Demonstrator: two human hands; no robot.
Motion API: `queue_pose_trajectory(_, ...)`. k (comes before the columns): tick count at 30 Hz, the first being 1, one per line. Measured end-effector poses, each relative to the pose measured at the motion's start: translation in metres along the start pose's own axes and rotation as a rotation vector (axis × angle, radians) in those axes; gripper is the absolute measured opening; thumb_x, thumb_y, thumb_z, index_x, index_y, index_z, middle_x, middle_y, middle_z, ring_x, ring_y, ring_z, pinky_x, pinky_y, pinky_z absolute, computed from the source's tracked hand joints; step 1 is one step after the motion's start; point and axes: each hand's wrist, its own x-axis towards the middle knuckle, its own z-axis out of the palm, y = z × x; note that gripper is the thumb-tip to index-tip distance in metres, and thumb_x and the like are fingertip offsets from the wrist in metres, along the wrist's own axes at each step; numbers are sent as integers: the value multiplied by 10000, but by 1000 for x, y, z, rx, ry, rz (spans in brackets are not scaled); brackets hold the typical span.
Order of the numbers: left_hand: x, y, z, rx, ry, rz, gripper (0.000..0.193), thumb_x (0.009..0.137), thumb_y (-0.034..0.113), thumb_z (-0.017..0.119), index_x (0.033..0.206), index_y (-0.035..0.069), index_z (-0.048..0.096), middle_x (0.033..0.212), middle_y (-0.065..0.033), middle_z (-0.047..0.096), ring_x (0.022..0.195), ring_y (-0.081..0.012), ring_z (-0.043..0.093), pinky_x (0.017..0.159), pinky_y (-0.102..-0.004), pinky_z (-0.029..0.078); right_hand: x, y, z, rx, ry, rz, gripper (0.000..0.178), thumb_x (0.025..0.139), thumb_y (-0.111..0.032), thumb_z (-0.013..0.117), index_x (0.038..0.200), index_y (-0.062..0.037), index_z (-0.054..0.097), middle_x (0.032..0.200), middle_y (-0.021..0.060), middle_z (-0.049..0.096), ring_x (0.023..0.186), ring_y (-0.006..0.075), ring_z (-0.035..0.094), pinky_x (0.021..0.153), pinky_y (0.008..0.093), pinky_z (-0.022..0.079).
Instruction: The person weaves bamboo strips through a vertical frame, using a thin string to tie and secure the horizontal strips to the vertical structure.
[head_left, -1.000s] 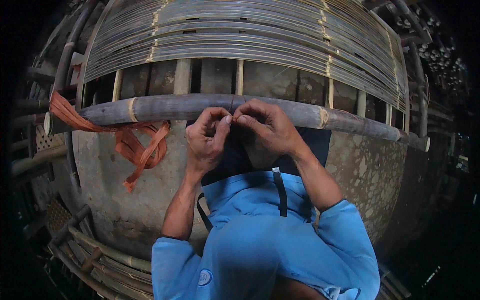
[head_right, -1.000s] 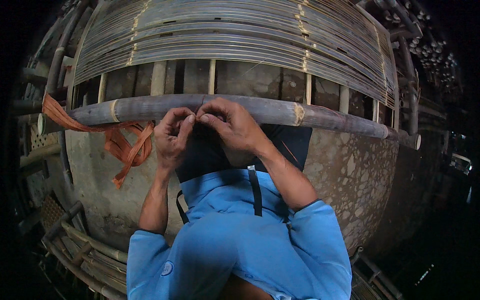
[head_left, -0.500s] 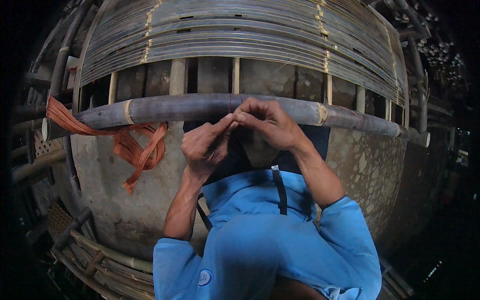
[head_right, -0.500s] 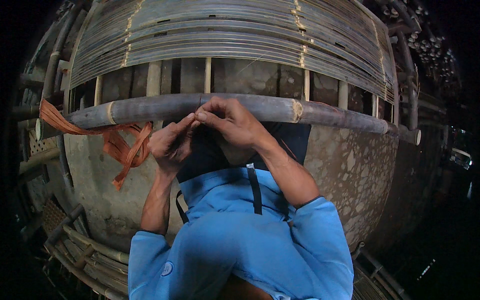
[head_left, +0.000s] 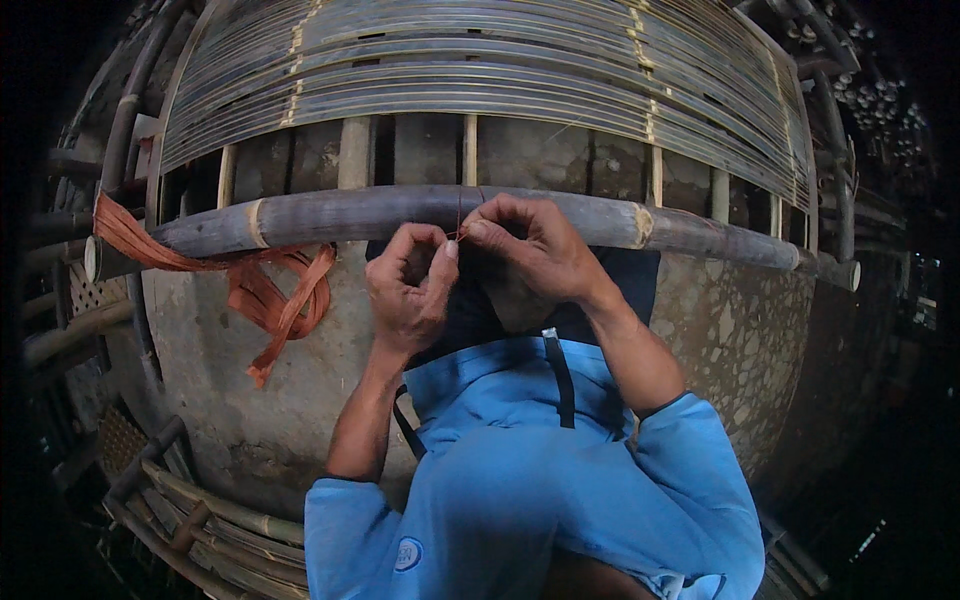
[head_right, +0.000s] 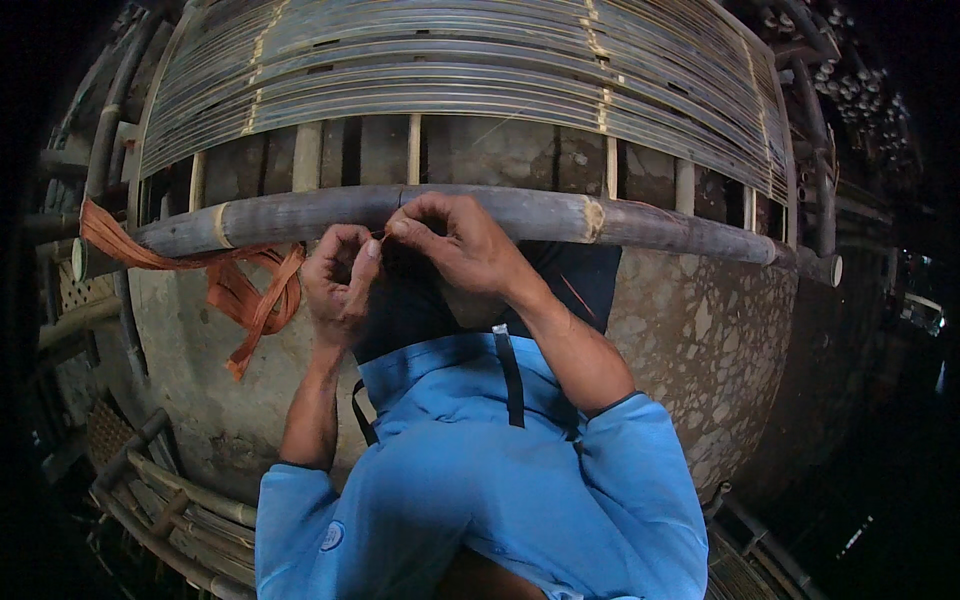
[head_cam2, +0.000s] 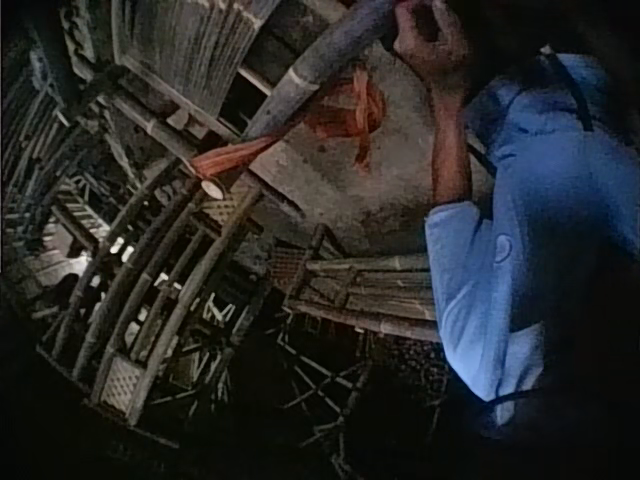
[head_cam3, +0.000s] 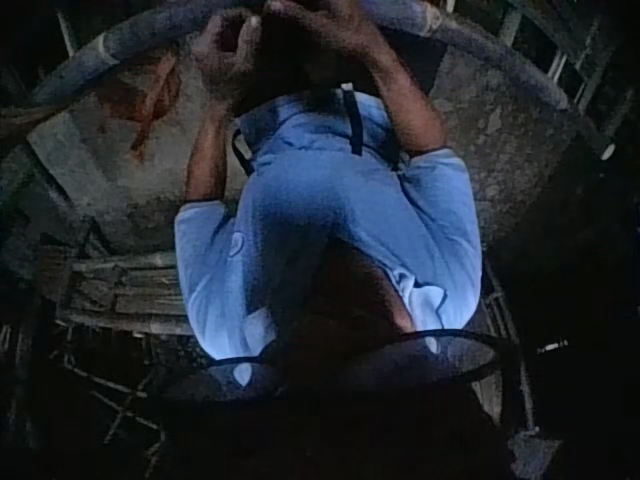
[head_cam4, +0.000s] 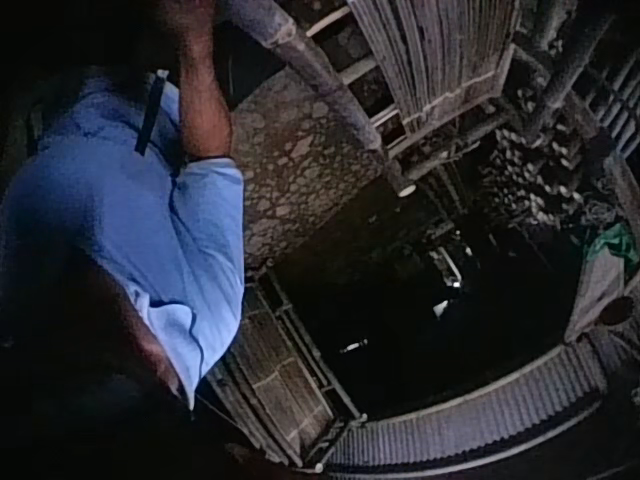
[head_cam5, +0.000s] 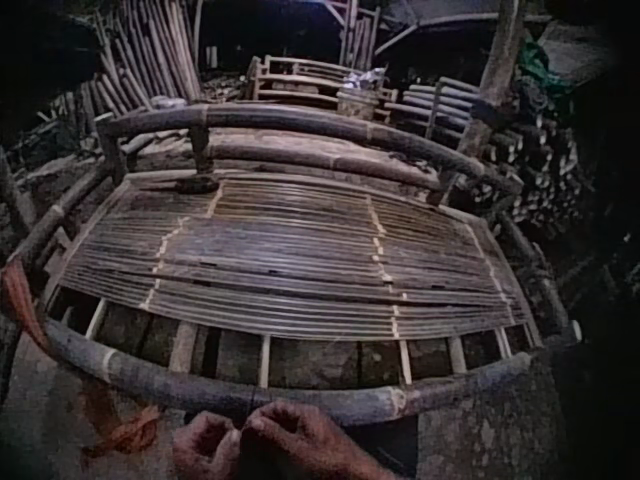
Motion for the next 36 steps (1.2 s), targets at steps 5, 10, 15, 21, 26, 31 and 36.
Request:
queue_pose_trajectory(5, 1, 3, 14, -416, 73, -10, 179, 922, 58, 712, 1077, -21, 672, 885, -47, 709, 828, -79, 639, 739, -219, 516, -2, -2, 3, 113, 1, -20, 240, 989, -225, 648, 1032, 8, 683, 951, 6, 673, 918, 74, 578, 844, 268, 485)
queue_pose_trajectory(10, 0, -12, 10, -278, 84, 47, 247, 928, 90, 717, 1143, -17, 662, 863, -48, 700, 778, -76, 626, 718, -208, 503, 0, 1, 6, 9, 28, -24, 223, 975, -206, 668, 1032, 9, 681, 958, 11, 677, 923, 79, 588, 851, 271, 489)
queue_pose_trajectory(15, 4, -11, 8, -411, 160, -33, 162, 973, 144, 670, 1032, -5, 646, 781, -9, 656, 693, -52, 565, 612, -199, 441, -5, 4, 6, -90, 128, -63, 184, 953, -156, 685, 1045, 3, 682, 962, 29, 683, 924, 87, 601, 854, 276, 492)
queue_pose_trajectory(21, 3, -14, 13, -287, 216, 23, 151, 996, 166, 635, 966, 18, 625, 742, 19, 594, 635, -51, 502, 550, -207, 379, -6, 14, 9, -350, 188, -104, 195, 908, -78, 710, 1092, -16, 696, 976, 62, 692, 898, 97, 633, 783, 260, 510)
queue_pose_trajectory(26, 4, -17, 5, -149, 88, 239, 110, 978, 120, 649, 1026, 21, 652, 818, -34, 670, 740, -77, 614, 674, -215, 489, 3, 16, 18, -67, 113, -321, 182, 833, -29, 737, 1012, -58, 744, 915, 107, 700, 741, 152, 639, 638, 279, 490)
queue_pose_trajectory(31, 17, -4, 1, -327, -18, 68, 116, 987, 117, 630, 1014, 12, 672, 757, 1, 651, 713, -63, 601, 646, -212, 480, -1, 5, 1, -511, 130, -487, 358, 609, 16, 770, 917, -166, 760, 867, 52, 533, 805, 245, 632, 636, 337, 504)
queue_pose_trajectory(36, 45, -13, -13, -557, -556, -519, 195, 986, 226, 629, 979, 36, 674, 699, 53, 567, 531, -9, 410, 473, -180, 283, 6, 3, -7, -626, 114, -633, 355, 604, -2, 792, 892, -208, 769, 1152, 56, 518, 883, 238, 621, 677, 339, 515)
